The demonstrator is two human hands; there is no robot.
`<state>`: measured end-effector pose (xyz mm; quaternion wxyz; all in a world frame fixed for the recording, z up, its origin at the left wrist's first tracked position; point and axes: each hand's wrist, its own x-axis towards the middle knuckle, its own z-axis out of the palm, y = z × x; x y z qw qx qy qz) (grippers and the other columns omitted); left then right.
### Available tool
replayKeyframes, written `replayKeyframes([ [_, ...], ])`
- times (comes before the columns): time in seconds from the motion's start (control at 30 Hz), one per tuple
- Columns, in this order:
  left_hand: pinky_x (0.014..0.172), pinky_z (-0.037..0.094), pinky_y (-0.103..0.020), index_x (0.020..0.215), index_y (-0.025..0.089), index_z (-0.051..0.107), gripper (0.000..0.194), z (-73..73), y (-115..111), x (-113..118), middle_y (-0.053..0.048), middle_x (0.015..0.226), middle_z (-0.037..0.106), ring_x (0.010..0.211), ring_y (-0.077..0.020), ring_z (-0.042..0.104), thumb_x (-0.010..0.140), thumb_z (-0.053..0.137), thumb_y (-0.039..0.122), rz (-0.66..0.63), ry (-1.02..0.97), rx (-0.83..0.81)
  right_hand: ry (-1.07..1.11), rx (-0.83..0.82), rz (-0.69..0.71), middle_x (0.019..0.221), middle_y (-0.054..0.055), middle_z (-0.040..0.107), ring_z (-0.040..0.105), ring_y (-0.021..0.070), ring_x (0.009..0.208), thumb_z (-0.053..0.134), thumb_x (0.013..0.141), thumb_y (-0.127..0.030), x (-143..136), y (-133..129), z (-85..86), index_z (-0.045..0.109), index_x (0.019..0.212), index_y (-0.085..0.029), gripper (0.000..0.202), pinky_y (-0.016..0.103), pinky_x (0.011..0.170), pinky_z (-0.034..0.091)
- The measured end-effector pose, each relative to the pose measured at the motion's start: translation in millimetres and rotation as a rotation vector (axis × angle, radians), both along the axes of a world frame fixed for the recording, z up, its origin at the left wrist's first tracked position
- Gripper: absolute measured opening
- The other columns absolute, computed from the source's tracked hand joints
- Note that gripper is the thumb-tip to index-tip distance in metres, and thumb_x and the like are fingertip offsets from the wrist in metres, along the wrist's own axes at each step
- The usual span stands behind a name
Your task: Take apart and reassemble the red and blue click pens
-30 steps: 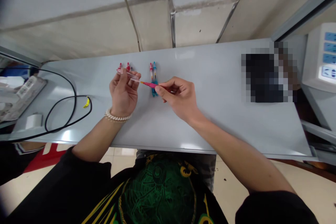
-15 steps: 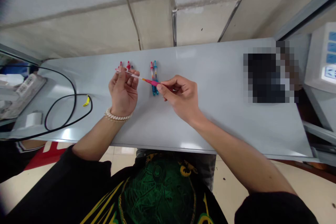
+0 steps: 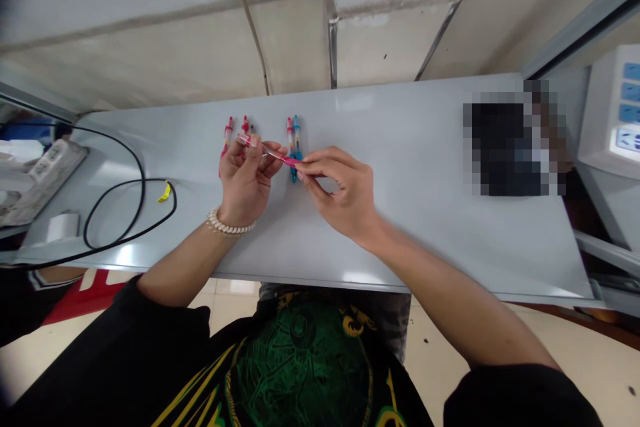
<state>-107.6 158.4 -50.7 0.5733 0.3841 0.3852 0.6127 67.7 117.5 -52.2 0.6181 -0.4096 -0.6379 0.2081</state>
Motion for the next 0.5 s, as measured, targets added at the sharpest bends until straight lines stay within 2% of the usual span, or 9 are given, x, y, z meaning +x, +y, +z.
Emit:
replayKeyframes([
  [0.13, 0.079, 0.069, -0.024, 0.093, 0.024, 0.064, 0.038, 0.5, -1.7, 1.0, -0.001, 0.092, 0.084, 0.089, -0.0169, 0.086, 0.089, 0.094, 0.048, -0.05, -0.028, 0.016, -0.041, -0.108, -0.019, 0.091, 0.004, 0.085, 0.079, 0.0189, 0.079, 0.078, 0.1, -0.04, 1.1, -3.0, 4.2, 0.083, 0.087, -0.028, 0.018, 0.035, 0.074, 0.069],
  [0.3, 0.08, 0.07, -0.027, 0.097, 0.025, 0.066, 0.038, -4.2, 0.3, -0.4, -0.002, 0.095, 0.085, 0.09, -0.0189, 0.086, 0.088, 0.094, 0.049, -0.066, -0.016, 0.023, 0.131, -0.41, 0.15, 0.076, 0.001, 0.081, 0.075, 0.0151, 0.062, 0.07, 0.104, -0.058, 1.5, -5.9, 4.9, 0.077, 0.102, -0.023, 0.036, 0.029, 0.062, 0.066],
  [0.37, 0.082, 0.07, -0.03, 0.097, 0.025, 0.065, 0.04, -6.1, 1.9, -1.3, -0.003, 0.095, 0.085, 0.091, -0.0203, 0.086, 0.088, 0.093, 0.052, -0.031, 0.024, 0.033, 0.168, -0.416, 0.175, 0.08, 0.0, 0.082, 0.077, 0.0149, 0.065, 0.077, 0.099, -0.06, 1.0, -5.0, 1.8, 0.073, 0.112, -0.023, 0.039, 0.028, 0.065, 0.067],
  [0.43, 0.084, 0.07, -0.031, 0.098, 0.025, 0.066, 0.039, -7.7, 3.6, -2.4, -0.004, 0.097, 0.085, 0.094, -0.0213, 0.086, 0.09, 0.092, 0.054, 0.019, 0.046, 0.037, 0.149, -0.358, 0.155, 0.091, 0.0, 0.085, 0.081, 0.0166, 0.076, 0.086, 0.092, -0.057, 0.3, -4.2, -1.2, 0.07, 0.123, -0.026, 0.047, 0.03, 0.075, 0.069],
  [0.5, 0.085, 0.07, -0.032, 0.099, 0.025, 0.067, 0.038, -8.9, 5.3, -3.7, -0.004, 0.098, 0.085, 0.098, -0.0222, 0.086, 0.091, 0.09, 0.054, 0.056, 0.054, 0.048, 0.087, -0.29, 0.108, 0.1, 0.001, 0.085, 0.082, 0.0183, 0.085, 0.086, 0.093, -0.052, -0.1, -4.4, -2.8, 0.071, 0.124, -0.027, 0.042, 0.033, 0.084, 0.07],
])
